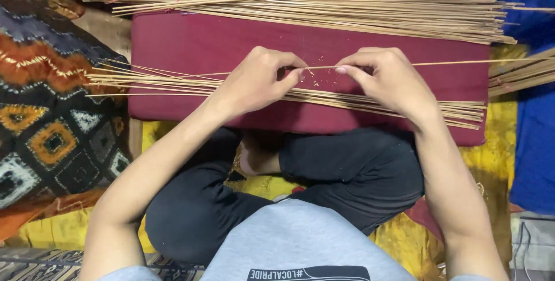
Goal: The person groups and ties thin wooden sticks into bundles using thread.
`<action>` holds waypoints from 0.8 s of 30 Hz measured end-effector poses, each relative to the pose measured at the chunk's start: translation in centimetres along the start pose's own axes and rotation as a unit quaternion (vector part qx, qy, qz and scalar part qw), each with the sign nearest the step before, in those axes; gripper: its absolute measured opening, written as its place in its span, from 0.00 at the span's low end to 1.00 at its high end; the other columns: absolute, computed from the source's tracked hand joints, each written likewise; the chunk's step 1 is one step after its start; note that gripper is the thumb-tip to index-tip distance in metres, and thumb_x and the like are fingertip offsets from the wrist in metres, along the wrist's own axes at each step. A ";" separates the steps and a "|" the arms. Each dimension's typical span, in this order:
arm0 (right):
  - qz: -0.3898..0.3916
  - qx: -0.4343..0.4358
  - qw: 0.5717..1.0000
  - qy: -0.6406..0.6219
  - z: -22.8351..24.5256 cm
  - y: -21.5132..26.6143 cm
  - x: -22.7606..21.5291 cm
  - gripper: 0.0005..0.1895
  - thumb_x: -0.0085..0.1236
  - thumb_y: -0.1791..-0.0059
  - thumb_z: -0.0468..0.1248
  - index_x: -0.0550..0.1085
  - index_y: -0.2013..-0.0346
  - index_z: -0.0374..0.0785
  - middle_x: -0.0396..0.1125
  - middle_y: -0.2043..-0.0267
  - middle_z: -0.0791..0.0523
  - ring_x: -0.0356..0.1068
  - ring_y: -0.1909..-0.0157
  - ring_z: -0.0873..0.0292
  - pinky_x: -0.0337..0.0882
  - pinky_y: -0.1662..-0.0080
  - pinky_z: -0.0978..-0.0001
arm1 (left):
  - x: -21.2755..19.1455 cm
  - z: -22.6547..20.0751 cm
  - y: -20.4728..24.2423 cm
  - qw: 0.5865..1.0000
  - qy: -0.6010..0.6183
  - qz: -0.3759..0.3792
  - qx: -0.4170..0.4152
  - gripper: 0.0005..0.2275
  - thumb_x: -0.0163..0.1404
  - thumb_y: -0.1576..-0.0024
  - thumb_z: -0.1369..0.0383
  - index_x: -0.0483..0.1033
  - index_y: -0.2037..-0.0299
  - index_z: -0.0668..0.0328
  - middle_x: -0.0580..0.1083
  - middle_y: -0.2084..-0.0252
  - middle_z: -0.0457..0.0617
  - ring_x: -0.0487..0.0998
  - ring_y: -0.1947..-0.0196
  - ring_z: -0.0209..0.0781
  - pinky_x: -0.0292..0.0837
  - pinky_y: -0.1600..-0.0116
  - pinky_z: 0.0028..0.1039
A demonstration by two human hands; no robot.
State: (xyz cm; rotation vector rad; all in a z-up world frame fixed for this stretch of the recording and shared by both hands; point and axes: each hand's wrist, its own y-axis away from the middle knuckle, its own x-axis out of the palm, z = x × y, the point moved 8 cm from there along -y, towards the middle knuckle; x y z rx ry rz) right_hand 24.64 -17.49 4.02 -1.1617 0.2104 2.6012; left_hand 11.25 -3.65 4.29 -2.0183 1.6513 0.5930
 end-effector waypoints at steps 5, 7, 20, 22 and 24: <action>0.026 -0.003 0.999 -0.036 1.2 -0.5 0.3 0.09 0.57 0.46 0.32 0.82 0.55 0.41 0.74 0.67 0.49 0.74 0.62 0.47 0.71 0.56 0.55 | 0.5 -0.5 -0.7 0.999 -0.013 0.026 0.015 0.09 0.49 0.40 0.72 0.82 0.56 0.62 0.81 0.65 0.59 0.83 0.67 0.59 0.78 0.63 0.42; 0.026 0.003 0.999 -0.041 0.4 -0.5 -0.4 0.09 0.56 0.46 0.31 0.82 0.54 0.39 0.74 0.66 0.46 0.74 0.61 0.44 0.71 0.55 0.52 | 0.0 -0.3 -0.8 0.999 -0.024 0.022 0.011 0.09 0.48 0.41 0.72 0.82 0.57 0.61 0.81 0.65 0.58 0.83 0.67 0.59 0.77 0.63 0.43; 0.023 -0.004 1.000 0.006 0.3 -0.9 0.6 0.09 0.57 0.46 0.32 0.83 0.55 0.44 0.78 0.61 0.51 0.77 0.53 0.43 0.72 0.49 0.52 | 1.4 -0.8 -1.5 0.997 -0.050 0.061 -0.012 0.10 0.45 0.40 0.76 0.82 0.57 0.66 0.81 0.64 0.62 0.83 0.65 0.61 0.80 0.62 0.43; 0.022 -0.034 0.999 0.004 0.4 -0.9 1.0 0.09 0.57 0.46 0.32 0.83 0.55 0.43 0.78 0.62 0.51 0.77 0.55 0.44 0.72 0.50 0.54 | 2.0 -1.3 -1.6 0.996 -0.045 0.075 -0.014 0.09 0.45 0.40 0.76 0.82 0.58 0.66 0.81 0.65 0.63 0.84 0.65 0.61 0.80 0.62 0.42; 0.010 -0.067 0.997 0.019 0.2 -0.9 0.6 0.08 0.57 0.45 0.34 0.82 0.55 0.40 0.77 0.61 0.50 0.75 0.55 0.43 0.70 0.50 0.51 | 2.1 -0.8 -1.8 0.995 -0.021 0.085 -0.049 0.10 0.45 0.40 0.75 0.82 0.58 0.66 0.81 0.67 0.61 0.84 0.68 0.54 0.80 0.62 0.39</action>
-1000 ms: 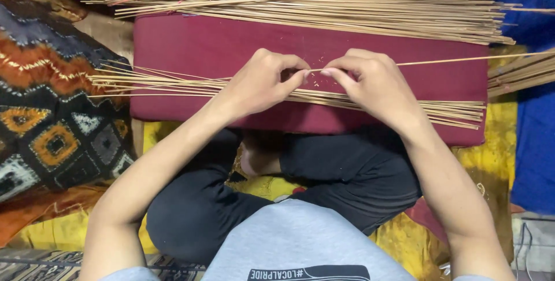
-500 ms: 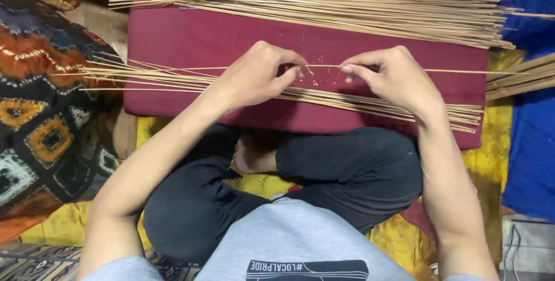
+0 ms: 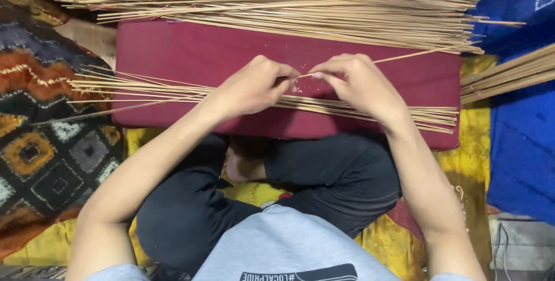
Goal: The person groups and ties thin wooden sticks into bundles using thread.
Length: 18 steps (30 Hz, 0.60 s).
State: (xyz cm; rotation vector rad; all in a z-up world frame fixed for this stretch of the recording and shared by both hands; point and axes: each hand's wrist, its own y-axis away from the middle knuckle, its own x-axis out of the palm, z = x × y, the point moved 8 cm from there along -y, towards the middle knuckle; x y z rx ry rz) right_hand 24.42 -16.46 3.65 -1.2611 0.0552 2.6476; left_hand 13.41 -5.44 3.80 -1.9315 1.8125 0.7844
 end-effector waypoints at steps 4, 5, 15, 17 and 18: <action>-0.063 -0.005 0.997 0.052 -0.8 0.2 -0.7 0.06 0.60 0.44 0.35 0.82 0.54 0.46 0.76 0.61 0.57 0.74 0.57 0.54 0.67 0.51 0.61 | -0.5 -1.0 0.2 1.000 0.000 -0.019 -0.016 0.11 0.44 0.39 0.75 0.82 0.56 0.66 0.81 0.67 0.62 0.84 0.68 0.56 0.79 0.65 0.40; -0.055 -0.005 0.998 0.028 0.3 0.3 -0.4 0.07 0.59 0.45 0.33 0.82 0.56 0.46 0.76 0.62 0.57 0.75 0.58 0.53 0.68 0.52 0.61 | 0.0 -1.1 -0.1 1.000 -0.005 -0.016 -0.012 0.11 0.44 0.39 0.75 0.82 0.57 0.66 0.80 0.68 0.62 0.84 0.69 0.54 0.79 0.66 0.38; -0.006 0.063 0.998 -0.006 1.1 0.8 -0.1 0.09 0.57 0.48 0.33 0.83 0.59 0.47 0.77 0.67 0.56 0.77 0.59 0.49 0.73 0.55 0.58 | 0.8 -0.9 -0.2 0.995 -0.090 0.017 -0.033 0.10 0.46 0.39 0.70 0.82 0.57 0.62 0.82 0.63 0.60 0.84 0.62 0.62 0.77 0.58 0.49; -0.013 0.076 0.997 -0.009 -0.2 1.2 -0.9 0.08 0.57 0.47 0.33 0.83 0.59 0.46 0.77 0.66 0.55 0.77 0.58 0.48 0.73 0.54 0.56 | 0.2 -0.9 0.0 0.996 -0.081 0.014 -0.036 0.10 0.45 0.39 0.71 0.82 0.57 0.61 0.82 0.63 0.59 0.84 0.61 0.63 0.77 0.56 0.50; -0.014 0.090 0.996 -0.009 -1.0 1.5 -1.4 0.08 0.57 0.47 0.33 0.83 0.59 0.45 0.77 0.65 0.53 0.77 0.58 0.46 0.73 0.54 0.54 | 0.1 -0.9 0.0 0.997 -0.067 0.009 -0.041 0.10 0.45 0.39 0.71 0.82 0.57 0.61 0.82 0.62 0.59 0.83 0.60 0.65 0.77 0.55 0.51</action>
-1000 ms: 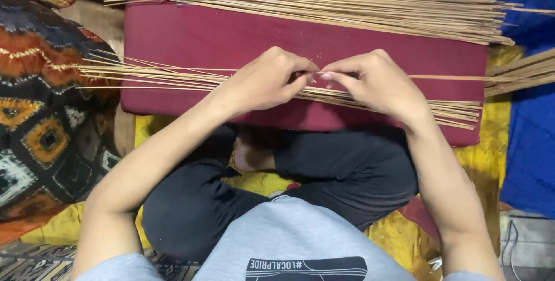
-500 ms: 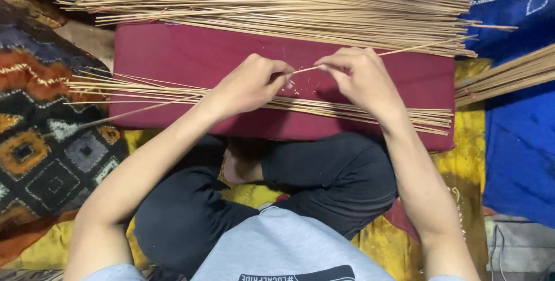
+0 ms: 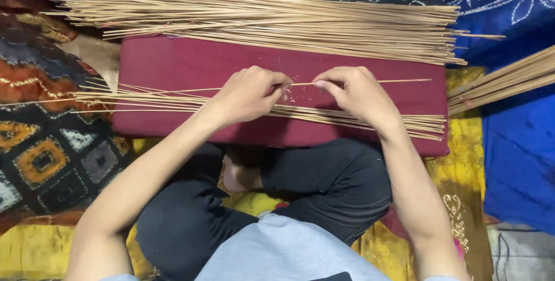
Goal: The person groups and ties thin wooden sticks into bundles using thread.
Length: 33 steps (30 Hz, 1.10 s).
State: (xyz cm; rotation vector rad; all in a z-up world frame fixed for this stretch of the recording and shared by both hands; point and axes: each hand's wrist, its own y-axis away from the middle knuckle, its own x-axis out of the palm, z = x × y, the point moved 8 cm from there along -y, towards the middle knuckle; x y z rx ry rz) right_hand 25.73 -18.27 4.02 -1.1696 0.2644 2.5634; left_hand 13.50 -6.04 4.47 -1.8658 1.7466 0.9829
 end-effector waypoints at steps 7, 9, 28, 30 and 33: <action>0.022 0.005 0.999 0.026 0.4 -0.2 0.8 0.08 0.56 0.46 0.34 0.83 0.61 0.46 0.77 0.67 0.56 0.77 0.59 0.50 0.73 0.54 0.57 | 1.2 -0.3 -0.8 1.000 -0.025 0.014 0.006 0.10 0.45 0.39 0.70 0.82 0.59 0.59 0.82 0.65 0.57 0.84 0.61 0.63 0.77 0.56 0.49; 0.028 0.035 0.999 0.012 -1.4 0.0 0.2 0.07 0.56 0.46 0.36 0.82 0.60 0.45 0.77 0.64 0.53 0.77 0.56 0.45 0.73 0.53 0.51 | 0.9 0.0 -1.0 1.000 -0.005 0.004 -0.010 0.11 0.45 0.39 0.70 0.83 0.58 0.58 0.82 0.67 0.54 0.84 0.62 0.59 0.78 0.56 0.48; -0.023 0.022 0.999 -0.011 -1.8 0.9 -1.8 0.08 0.57 0.46 0.33 0.83 0.56 0.44 0.76 0.63 0.52 0.76 0.55 0.47 0.71 0.51 0.55 | 0.5 1.4 -1.2 0.998 0.045 -0.038 -0.022 0.13 0.46 0.40 0.65 0.83 0.51 0.55 0.82 0.68 0.53 0.83 0.65 0.59 0.76 0.54 0.49; -0.016 -0.024 1.000 -0.003 -0.2 0.6 -0.8 0.08 0.58 0.47 0.33 0.83 0.57 0.44 0.76 0.64 0.52 0.76 0.56 0.45 0.72 0.52 0.54 | 1.0 1.0 -1.5 0.998 0.051 -0.032 -0.006 0.13 0.46 0.40 0.66 0.84 0.52 0.56 0.82 0.68 0.53 0.83 0.69 0.55 0.76 0.53 0.49; -0.017 -0.020 0.999 -0.026 -0.4 0.4 -0.6 0.08 0.58 0.47 0.33 0.83 0.57 0.45 0.76 0.64 0.52 0.76 0.56 0.46 0.72 0.51 0.54 | 0.5 0.9 -1.4 0.998 0.047 -0.044 -0.012 0.13 0.47 0.40 0.65 0.84 0.52 0.54 0.82 0.70 0.49 0.83 0.68 0.54 0.76 0.54 0.48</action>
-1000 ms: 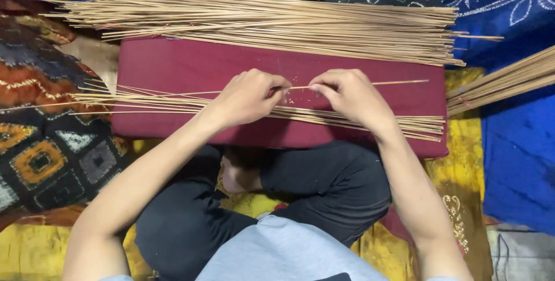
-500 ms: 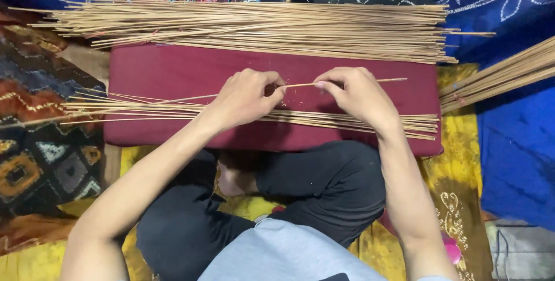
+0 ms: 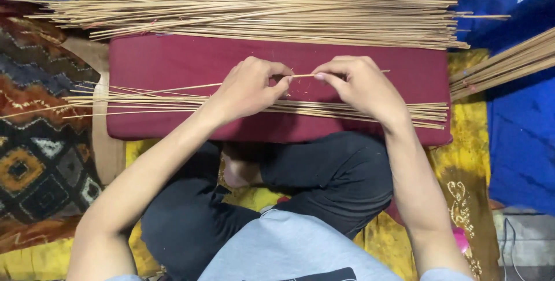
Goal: The person groups and ties thin wooden sticks into bundles using thread.
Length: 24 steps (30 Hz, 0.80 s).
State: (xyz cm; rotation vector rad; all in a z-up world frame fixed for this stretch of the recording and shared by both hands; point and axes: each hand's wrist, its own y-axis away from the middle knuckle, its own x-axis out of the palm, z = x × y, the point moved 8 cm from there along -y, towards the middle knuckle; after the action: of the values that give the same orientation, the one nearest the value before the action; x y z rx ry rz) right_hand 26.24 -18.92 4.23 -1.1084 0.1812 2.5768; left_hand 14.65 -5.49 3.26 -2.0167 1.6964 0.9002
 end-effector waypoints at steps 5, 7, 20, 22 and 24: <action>-0.015 0.019 0.999 0.027 -0.9 0.1 -0.6 0.08 0.58 0.46 0.33 0.83 0.56 0.45 0.75 0.64 0.53 0.75 0.58 0.47 0.71 0.53 0.55 | -0.1 2.1 -0.3 0.999 -0.030 -0.031 -0.012 0.13 0.47 0.39 0.61 0.84 0.53 0.53 0.82 0.67 0.48 0.83 0.64 0.57 0.76 0.55 0.48; -0.014 0.006 0.999 0.032 0.0 0.0 -0.2 0.08 0.59 0.47 0.32 0.83 0.58 0.45 0.75 0.66 0.54 0.75 0.60 0.48 0.71 0.55 0.58 | -0.1 1.3 -0.2 0.999 -0.032 -0.029 -0.006 0.13 0.47 0.40 0.61 0.84 0.55 0.53 0.82 0.67 0.49 0.83 0.64 0.58 0.76 0.54 0.49; -0.007 0.006 1.000 -0.009 0.0 0.3 -0.8 0.07 0.58 0.47 0.31 0.83 0.59 0.43 0.75 0.66 0.52 0.74 0.62 0.49 0.71 0.56 0.59 | 0.8 -1.0 -0.4 0.992 -0.085 -0.047 0.079 0.11 0.44 0.38 0.68 0.82 0.60 0.58 0.79 0.72 0.52 0.83 0.68 0.61 0.77 0.60 0.49; -0.015 0.006 1.000 0.000 -0.7 0.6 -1.3 0.07 0.58 0.46 0.31 0.83 0.58 0.42 0.75 0.66 0.51 0.75 0.61 0.48 0.70 0.56 0.59 | 0.5 -0.3 -0.2 0.991 -0.092 -0.055 0.080 0.10 0.44 0.38 0.70 0.81 0.60 0.59 0.79 0.72 0.54 0.83 0.69 0.63 0.77 0.61 0.49; -0.033 0.028 0.999 0.027 -2.0 0.9 -1.6 0.07 0.58 0.45 0.32 0.83 0.57 0.45 0.75 0.64 0.54 0.75 0.60 0.50 0.70 0.56 0.59 | 0.1 0.7 -0.1 0.994 -0.072 -0.055 0.067 0.09 0.45 0.39 0.71 0.81 0.59 0.60 0.79 0.73 0.52 0.82 0.69 0.64 0.77 0.62 0.53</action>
State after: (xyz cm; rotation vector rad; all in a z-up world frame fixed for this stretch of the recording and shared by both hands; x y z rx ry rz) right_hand 28.35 -20.61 4.04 -1.1464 0.2248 2.4705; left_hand 14.59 -5.15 2.69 -1.8883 1.5120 0.8490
